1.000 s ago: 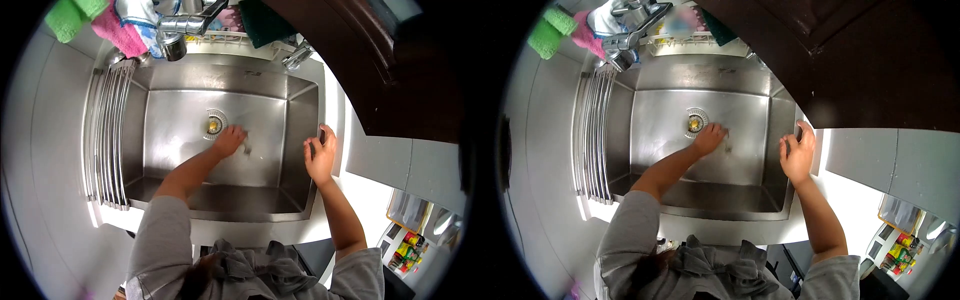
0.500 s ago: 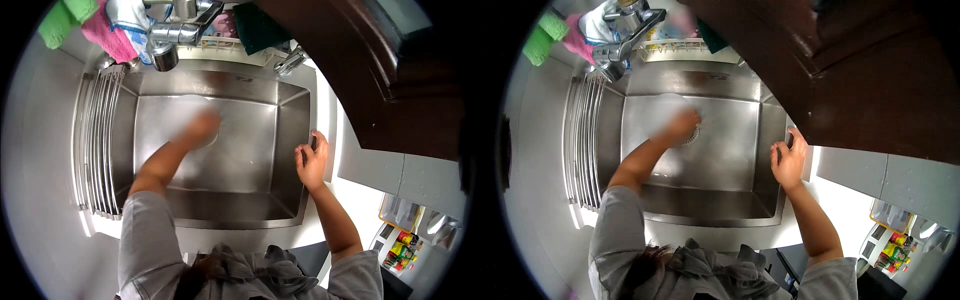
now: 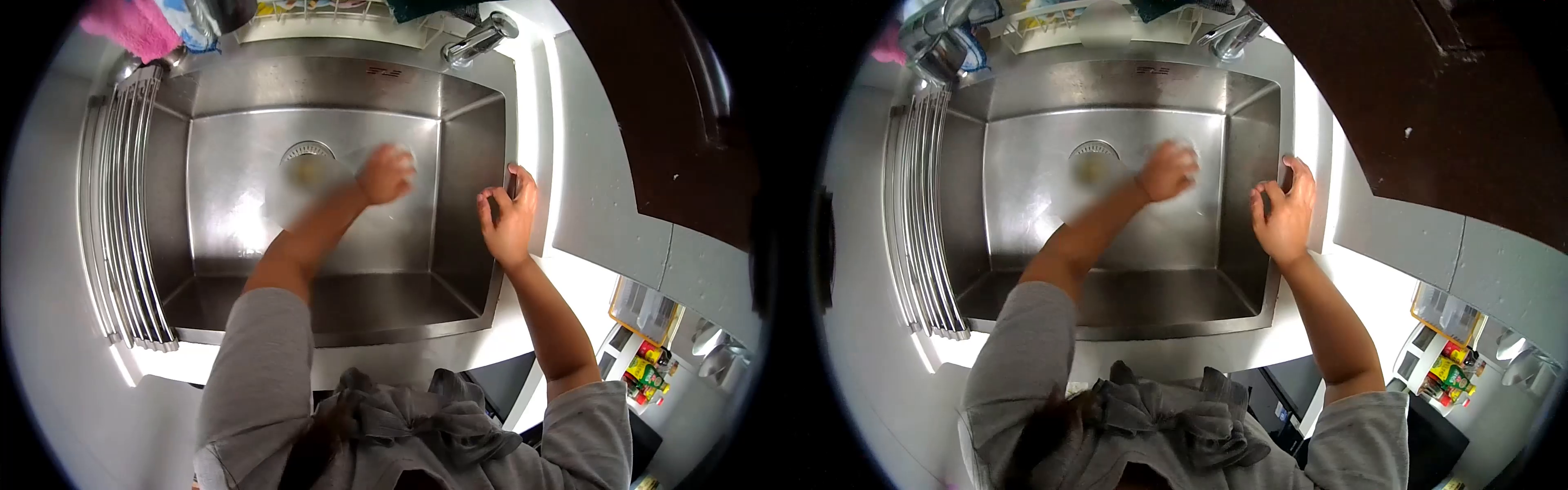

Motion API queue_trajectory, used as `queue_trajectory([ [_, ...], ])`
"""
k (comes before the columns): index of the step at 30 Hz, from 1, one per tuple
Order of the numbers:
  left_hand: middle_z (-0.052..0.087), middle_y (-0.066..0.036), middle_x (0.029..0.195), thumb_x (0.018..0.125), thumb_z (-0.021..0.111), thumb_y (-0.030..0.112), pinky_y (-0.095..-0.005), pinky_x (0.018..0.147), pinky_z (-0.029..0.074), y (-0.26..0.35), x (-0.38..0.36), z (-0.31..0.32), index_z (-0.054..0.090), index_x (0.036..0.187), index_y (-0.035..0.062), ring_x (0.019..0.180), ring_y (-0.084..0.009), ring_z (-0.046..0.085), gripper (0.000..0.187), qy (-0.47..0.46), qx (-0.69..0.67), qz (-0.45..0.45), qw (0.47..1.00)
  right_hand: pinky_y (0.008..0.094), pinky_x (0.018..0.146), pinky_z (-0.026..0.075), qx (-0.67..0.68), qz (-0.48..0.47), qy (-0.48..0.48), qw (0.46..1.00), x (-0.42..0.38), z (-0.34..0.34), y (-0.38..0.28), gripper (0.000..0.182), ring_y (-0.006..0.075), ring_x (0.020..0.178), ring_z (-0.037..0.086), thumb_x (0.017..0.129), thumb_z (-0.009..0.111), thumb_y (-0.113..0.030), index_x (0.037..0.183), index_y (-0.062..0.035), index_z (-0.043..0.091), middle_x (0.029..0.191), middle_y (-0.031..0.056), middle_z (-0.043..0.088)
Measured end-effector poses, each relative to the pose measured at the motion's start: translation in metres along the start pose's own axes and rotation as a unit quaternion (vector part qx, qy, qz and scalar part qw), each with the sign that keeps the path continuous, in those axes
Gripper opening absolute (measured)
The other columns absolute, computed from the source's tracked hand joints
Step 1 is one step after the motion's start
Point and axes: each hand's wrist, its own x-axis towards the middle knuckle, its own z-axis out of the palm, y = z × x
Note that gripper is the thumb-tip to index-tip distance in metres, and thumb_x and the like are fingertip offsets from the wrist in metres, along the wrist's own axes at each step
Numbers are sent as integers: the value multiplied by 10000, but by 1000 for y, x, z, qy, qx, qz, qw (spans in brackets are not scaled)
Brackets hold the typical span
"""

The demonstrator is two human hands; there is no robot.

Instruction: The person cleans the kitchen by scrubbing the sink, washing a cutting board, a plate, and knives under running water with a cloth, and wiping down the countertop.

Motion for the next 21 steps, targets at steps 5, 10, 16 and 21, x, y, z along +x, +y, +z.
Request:
queue_trajectory([
  [5, 514, -100, 1009, 797, 510, 216, -443, 915, 327, 69, -68, 0, 558, 849, 81, 1019, -304, 427, 153, -173, -166, 219, 946, 426, 891, 324, 13, -3, 17, 1000, 1, 0, 2, 86, 366, 1084, 397, 691, 643, -80, 747, -37, 594, 1156, 192, 416],
  [10, 520, -66, 1054, 790, 505, 174, -395, 946, 344, 52, -80, -62, 560, 852, 91, 1042, -263, 460, 118, -297, -112, 173, 932, 431, 880, 332, 7, -2, 33, 999, 0, -1, 1, 108, 368, 1065, 400, 680, 649, -84, 764, -40, 597, 1140, 194, 419],
  [16, 458, -160, 1102, 804, 540, 54, -401, 872, 372, 83, 142, -90, 526, 1029, 34, 1056, -333, 437, 227, 112, -66, 8, 991, 436, 877, 335, 73, 31, 39, 996, -5, -3, 5, 163, 364, 1056, 391, 668, 639, -72, 806, -22, 571, 1072, 193, 417],
  [21, 496, -129, 1024, 739, 560, 23, -400, 869, 360, 39, 313, -68, 538, 965, 56, 933, -313, 476, 229, 234, -9, -169, 957, 425, 882, 351, 109, 34, 70, 991, -5, -3, 5, 156, 366, 1051, 410, 656, 635, -48, 793, -18, 565, 1077, 185, 419],
])
